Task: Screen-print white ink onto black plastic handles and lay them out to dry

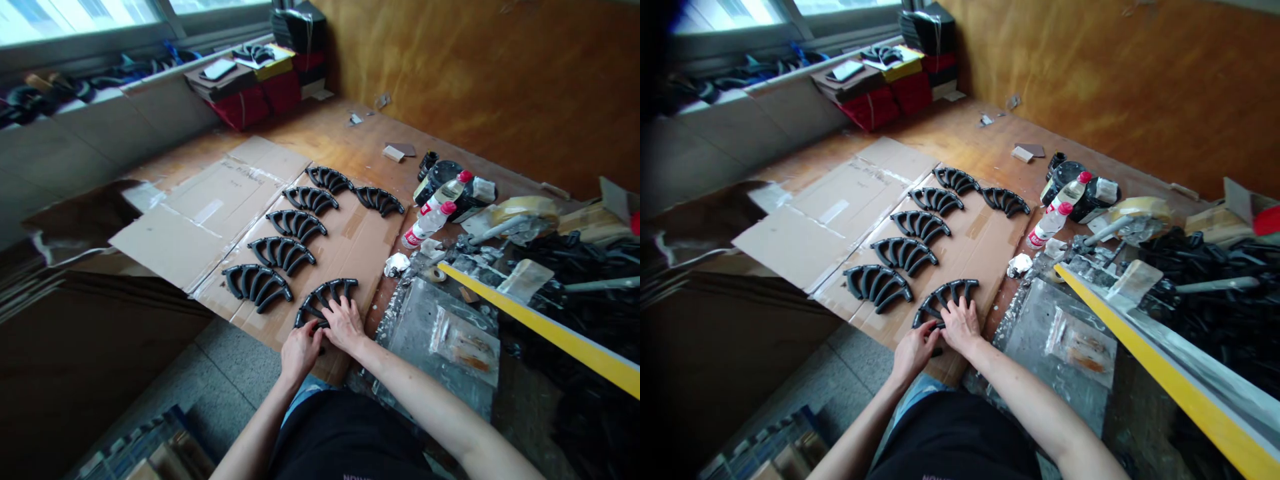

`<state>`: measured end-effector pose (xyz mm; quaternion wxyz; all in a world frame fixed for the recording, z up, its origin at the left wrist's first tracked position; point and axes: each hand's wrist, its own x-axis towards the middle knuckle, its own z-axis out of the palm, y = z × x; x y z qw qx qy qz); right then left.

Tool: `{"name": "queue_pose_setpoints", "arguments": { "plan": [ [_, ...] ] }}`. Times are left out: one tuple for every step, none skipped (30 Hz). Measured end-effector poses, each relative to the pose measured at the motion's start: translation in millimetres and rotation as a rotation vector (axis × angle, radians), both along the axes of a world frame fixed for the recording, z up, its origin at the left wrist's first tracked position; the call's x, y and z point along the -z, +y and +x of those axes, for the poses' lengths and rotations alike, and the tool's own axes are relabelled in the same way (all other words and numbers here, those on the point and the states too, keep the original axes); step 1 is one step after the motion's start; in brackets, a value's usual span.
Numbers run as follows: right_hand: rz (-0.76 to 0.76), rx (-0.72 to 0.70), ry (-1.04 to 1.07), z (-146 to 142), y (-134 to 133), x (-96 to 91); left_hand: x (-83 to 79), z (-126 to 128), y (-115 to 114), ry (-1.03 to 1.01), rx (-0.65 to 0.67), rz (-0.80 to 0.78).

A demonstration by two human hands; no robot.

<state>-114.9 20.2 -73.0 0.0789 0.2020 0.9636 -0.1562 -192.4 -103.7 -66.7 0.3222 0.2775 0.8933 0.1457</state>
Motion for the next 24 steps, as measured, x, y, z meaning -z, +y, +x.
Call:
{"name": "queue_pose_setpoints", "arguments": {
  "plan": [
    [-0.011,0.002,0.003,0.0,0.8,-0.2,-0.8,-0.9,-0.1,0.003,0.005,0.002],
    [-0.019,0.010,0.010,-0.1,2.4,-0.6,-1.5,-2.3,0.6,0.012,0.015,0.012],
    [-0.022,0.026,0.021,-0.6,5.2,-1.0,-1.9,-4.4,2.7,0.025,0.030,0.029],
    [-0.019,0.049,0.035,-1.9,9.7,-1.6,-2.0,-7.4,6.8,0.041,0.047,0.050],
    [-0.011,0.078,0.051,-4.3,16.3,-2.3,-1.6,-11.5,13.4,0.062,0.069,0.077],
    [0.002,0.112,0.068,-7.9,25.3,-3.1,-0.9,-16.5,23.0,0.088,0.093,0.110],
    [0.018,0.151,0.084,-12.9,36.7,-4.0,0.2,-22.5,35.6,0.118,0.119,0.148],
    [0.037,0.197,0.097,-19.0,50.5,-4.8,1.4,-29.2,51.3,0.151,0.144,0.191],
    [0.056,0.248,0.106,-26.3,66.2,-5.6,2.8,-36.2,69.7,0.184,0.165,0.235],
    [0.075,0.304,0.112,-34.3,83.4,-6.0,4.0,-43.3,90.0,0.211,0.184,0.281],
    [0.090,0.363,0.115,-42.8,101.4,-6.0,5.0,-50.1,111.3,0.229,0.200,0.324],
    [0.100,0.423,0.114,-51.4,119.4,-5.3,5.7,-56.5,132.5,0.235,0.214,0.361],
    [0.106,0.480,0.109,-60.0,136.8,-4.0,5.9,-62.2,152.3,0.234,0.230,0.393],
    [0.108,0.531,0.101,-68.2,152.9,-1.9,5.6,-67.1,169.6,0.232,0.248,0.419],
    [0.107,0.576,0.092,-75.9,167.4,0.8,4.7,-71.1,183.2,0.233,0.266,0.439],
    [0.103,0.613,0.082,-83.0,180.1,4.0,3.2,-74.0,192.1,0.239,0.281,0.452],
    [0.099,0.641,0.071,-89.4,190.8,7.5,1.4,-76.0,195.8,0.246,0.291,0.457],
    [0.095,0.662,0.061,-95.1,199.7,11.0,-0.4,-76.9,193.8,0.249,0.299,0.454],
    [0.093,0.673,0.053,-100.1,207.1,14.4,-1.8,-76.8,186.2,0.242,0.311,0.447],
    [0.091,0.677,0.047,-104.5,213.1,17.5,-2.4,-75.8,173.2,0.223,0.331,0.435],
    [0.090,0.677,0.042,-108.5,218.1,20.2,-1.4,-73.9,155.7,0.195,0.365,0.423],
    [0.089,0.672,0.040,-112.0,222.3,22.3,1.4,-71.3,134.5,0.166,0.411,0.411],
    [0.088,0.667,0.041,-115.1,225.8,24.0,6.4,-68.0,110.8,0.144,0.466,0.397],
    [0.083,0.662,0.043,-117.7,228.5,25.2,13.4,-64.1,86.0,0.134,0.529,0.381]
  ]
}}
